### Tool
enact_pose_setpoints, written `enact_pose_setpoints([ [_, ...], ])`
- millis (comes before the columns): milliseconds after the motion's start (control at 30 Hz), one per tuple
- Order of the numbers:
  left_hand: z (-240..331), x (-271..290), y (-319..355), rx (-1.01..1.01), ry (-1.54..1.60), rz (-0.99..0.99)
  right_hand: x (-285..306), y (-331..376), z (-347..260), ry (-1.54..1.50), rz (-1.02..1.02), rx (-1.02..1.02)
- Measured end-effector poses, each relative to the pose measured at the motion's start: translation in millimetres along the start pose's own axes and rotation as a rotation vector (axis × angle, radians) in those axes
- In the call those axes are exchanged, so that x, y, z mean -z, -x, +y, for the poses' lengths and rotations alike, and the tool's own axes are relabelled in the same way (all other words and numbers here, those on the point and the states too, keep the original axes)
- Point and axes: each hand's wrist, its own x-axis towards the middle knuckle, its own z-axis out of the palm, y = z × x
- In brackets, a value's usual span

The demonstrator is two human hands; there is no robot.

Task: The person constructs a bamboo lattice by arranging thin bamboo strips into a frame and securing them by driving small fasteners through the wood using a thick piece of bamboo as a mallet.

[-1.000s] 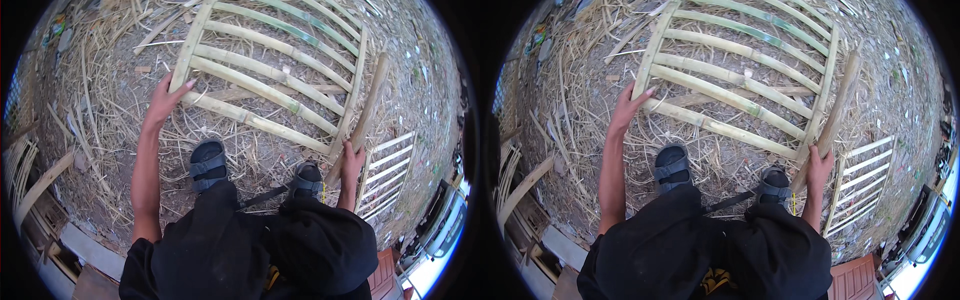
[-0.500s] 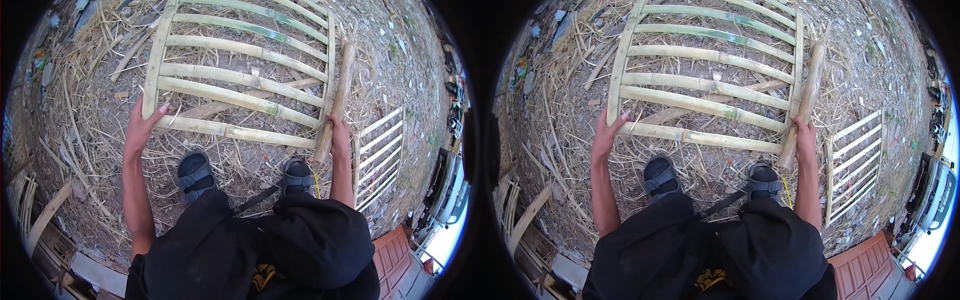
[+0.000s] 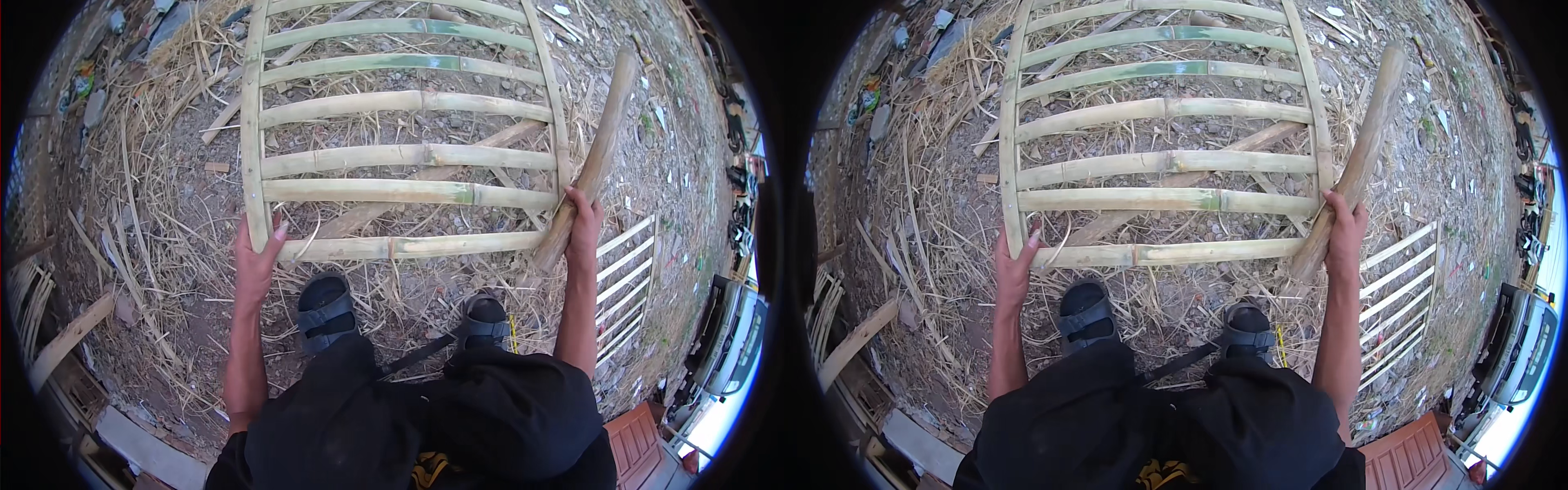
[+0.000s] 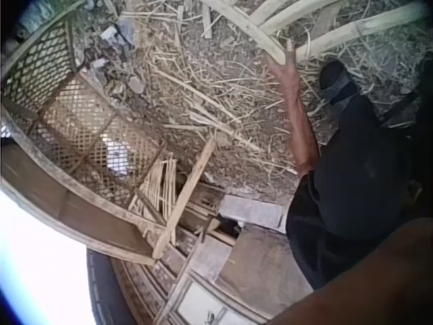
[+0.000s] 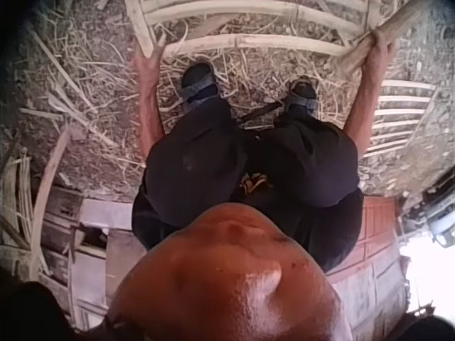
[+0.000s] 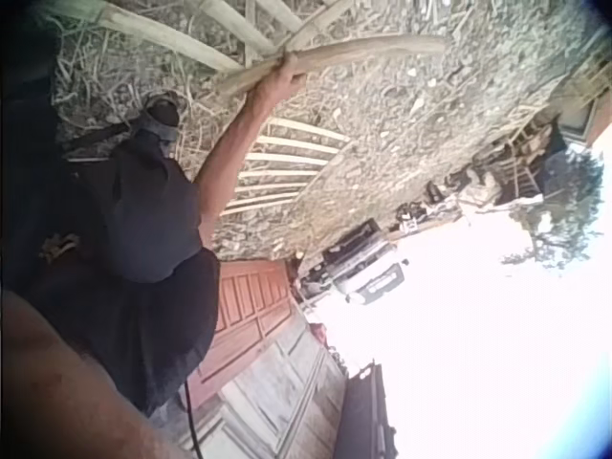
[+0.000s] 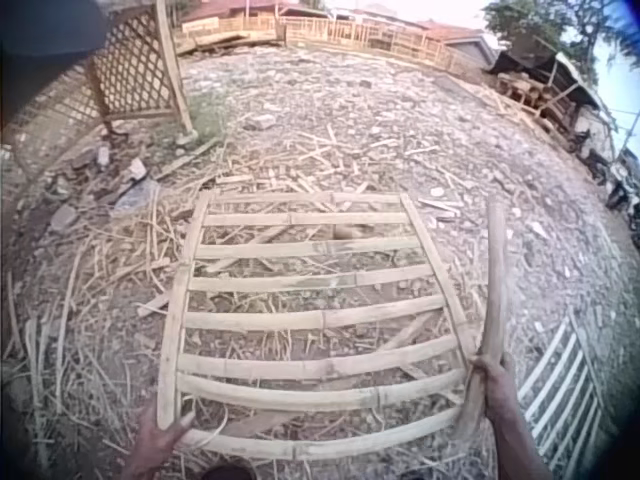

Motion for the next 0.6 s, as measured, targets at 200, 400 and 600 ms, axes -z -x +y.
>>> enact_pose_setpoints([
  [200, -5.9, -71.8, 11.0, -0.086, 0.093, 0.097, -8.0, -98.7, -32.1, -0.019, -0.131, 0.015],
  [400, -32.0, -153.3, 26.5, -0.043, 0.315, 0.128, 19.6, -170.0, -9.5, 0.125, -0.102, 0.093],
  [600, -59.9, -182.0, 52.6, -0.045, 0.126, 0.130, 44.8, -190.4, 24.3, 0.212, -0.116, 0.052],
])
